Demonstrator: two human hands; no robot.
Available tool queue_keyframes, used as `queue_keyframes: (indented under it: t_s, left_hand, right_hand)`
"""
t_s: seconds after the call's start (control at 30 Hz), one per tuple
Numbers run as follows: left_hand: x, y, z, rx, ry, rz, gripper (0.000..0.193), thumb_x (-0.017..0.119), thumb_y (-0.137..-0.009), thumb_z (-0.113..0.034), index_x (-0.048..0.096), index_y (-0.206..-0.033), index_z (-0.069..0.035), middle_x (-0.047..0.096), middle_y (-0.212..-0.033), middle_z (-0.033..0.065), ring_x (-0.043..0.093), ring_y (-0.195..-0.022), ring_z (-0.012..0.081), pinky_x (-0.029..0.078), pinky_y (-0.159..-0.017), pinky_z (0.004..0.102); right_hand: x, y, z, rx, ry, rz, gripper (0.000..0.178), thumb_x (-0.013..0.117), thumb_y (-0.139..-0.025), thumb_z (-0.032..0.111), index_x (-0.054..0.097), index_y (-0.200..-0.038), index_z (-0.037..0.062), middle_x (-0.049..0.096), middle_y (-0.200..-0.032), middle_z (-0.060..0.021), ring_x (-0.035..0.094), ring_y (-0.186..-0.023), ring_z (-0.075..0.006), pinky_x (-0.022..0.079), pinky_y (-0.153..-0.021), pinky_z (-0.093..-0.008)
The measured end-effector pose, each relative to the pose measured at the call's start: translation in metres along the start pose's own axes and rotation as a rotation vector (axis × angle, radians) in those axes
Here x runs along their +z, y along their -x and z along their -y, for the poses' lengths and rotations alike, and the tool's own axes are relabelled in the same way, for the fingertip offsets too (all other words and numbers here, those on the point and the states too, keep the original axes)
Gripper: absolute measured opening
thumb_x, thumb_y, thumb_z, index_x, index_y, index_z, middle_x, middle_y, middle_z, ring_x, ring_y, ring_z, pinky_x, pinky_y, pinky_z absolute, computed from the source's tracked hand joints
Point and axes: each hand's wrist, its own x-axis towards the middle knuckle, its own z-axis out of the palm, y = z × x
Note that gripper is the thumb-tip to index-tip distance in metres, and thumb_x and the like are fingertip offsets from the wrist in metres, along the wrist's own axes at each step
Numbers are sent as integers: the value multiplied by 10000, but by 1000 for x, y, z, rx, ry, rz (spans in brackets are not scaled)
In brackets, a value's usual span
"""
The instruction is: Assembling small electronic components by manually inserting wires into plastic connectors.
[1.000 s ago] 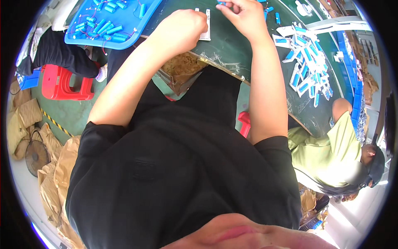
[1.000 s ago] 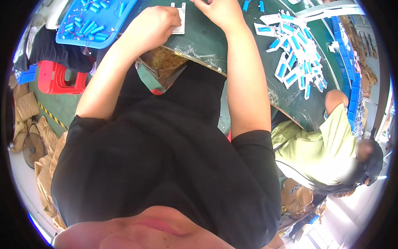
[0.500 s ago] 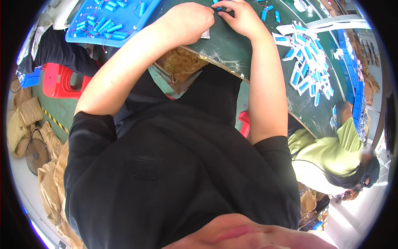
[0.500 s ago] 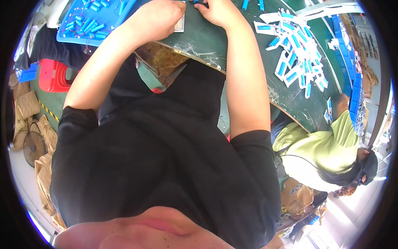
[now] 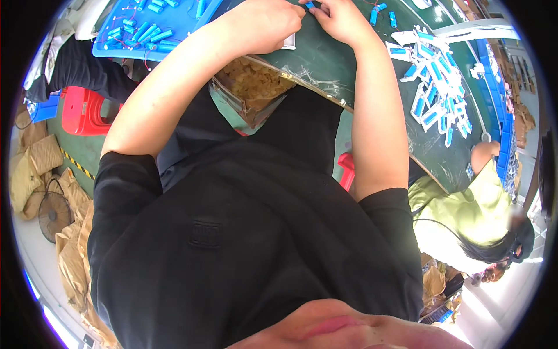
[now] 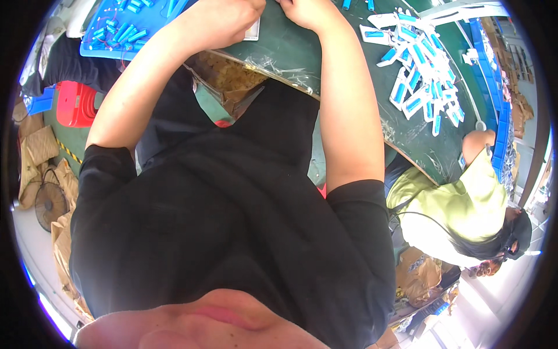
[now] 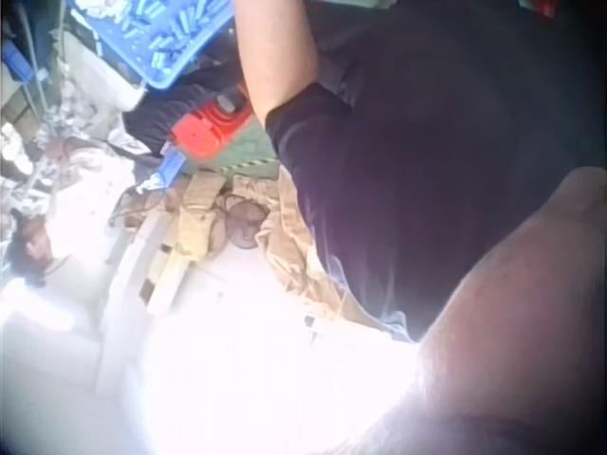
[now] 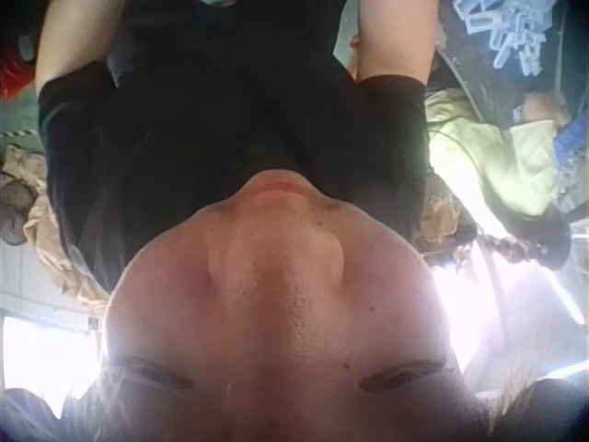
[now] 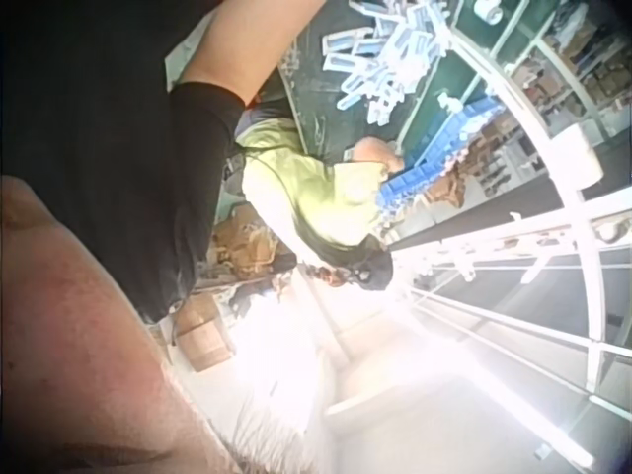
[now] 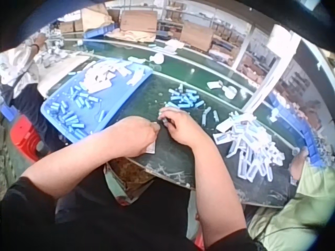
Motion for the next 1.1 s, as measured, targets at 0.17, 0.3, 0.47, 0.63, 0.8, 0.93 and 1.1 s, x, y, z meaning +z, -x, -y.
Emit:
queue_keyframes:
  t_s: [0.17,0.3,0.47,0.63,0.8,0.93,1.1]
  left_hand:
    - [10,3,10,78,41,-54,139,645,-821,-93,654,-914,10,702,-901,194,720,-862,364,567,-805,441]
    - [4,21,8,106,85,-303,171,618,-857,-116,628,-956,23,654,-957,202,694,-863,376,558,-805,451]
    - [-3,29,-8,-205,318,-103,165,599,-893,-109,574,-984,26,617,-982,208,663,-888,413,544,-796,465]
    - [2,72,-23,-60,889,-324,53,517,-921,36,512,-949,-9,679,-1084,134,693,-840,203,555,-727,325]
    - [3,104,-21,-42,1402,614,63,545,-945,-22,590,-977,9,737,-963,93,734,-845,158,562,-724,318]
    - [63,91,-10,-188,998,537,156,579,-924,-138,636,-962,2,736,-895,131,741,-890,248,560,-730,396]
    - [143,74,-16,-252,482,304,188,614,-917,-152,680,-1016,-7,733,-981,177,712,-965,363,575,-788,460]
  right_hand:
    - [-17,-6,23,404,-101,199,210,767,-815,9,693,-1011,4,703,-1027,-141,684,-797,-233,539,-695,-342]
    - [-13,-5,26,304,-179,124,178,783,-810,25,725,-978,5,697,-948,-131,681,-791,-231,537,-697,-340]
    - [3,4,-2,-182,-413,-143,176,777,-819,39,752,-992,15,703,-947,-126,693,-840,-277,547,-747,-364]
    - [-15,-8,38,337,-128,149,162,764,-839,65,763,-994,20,698,-944,-126,687,-883,-318,551,-792,-387]
    - [-15,-4,36,237,-31,119,185,760,-849,94,772,-1017,17,684,-955,-144,678,-901,-315,549,-812,-379]
    - [-12,-1,40,270,36,107,199,761,-847,97,775,-1028,17,683,-962,-154,676,-904,-317,549,-814,-381]
    - [-18,-9,47,444,34,55,209,765,-833,49,776,-1040,23,681,-911,-90,601,-632,-189,489,-606,-311]
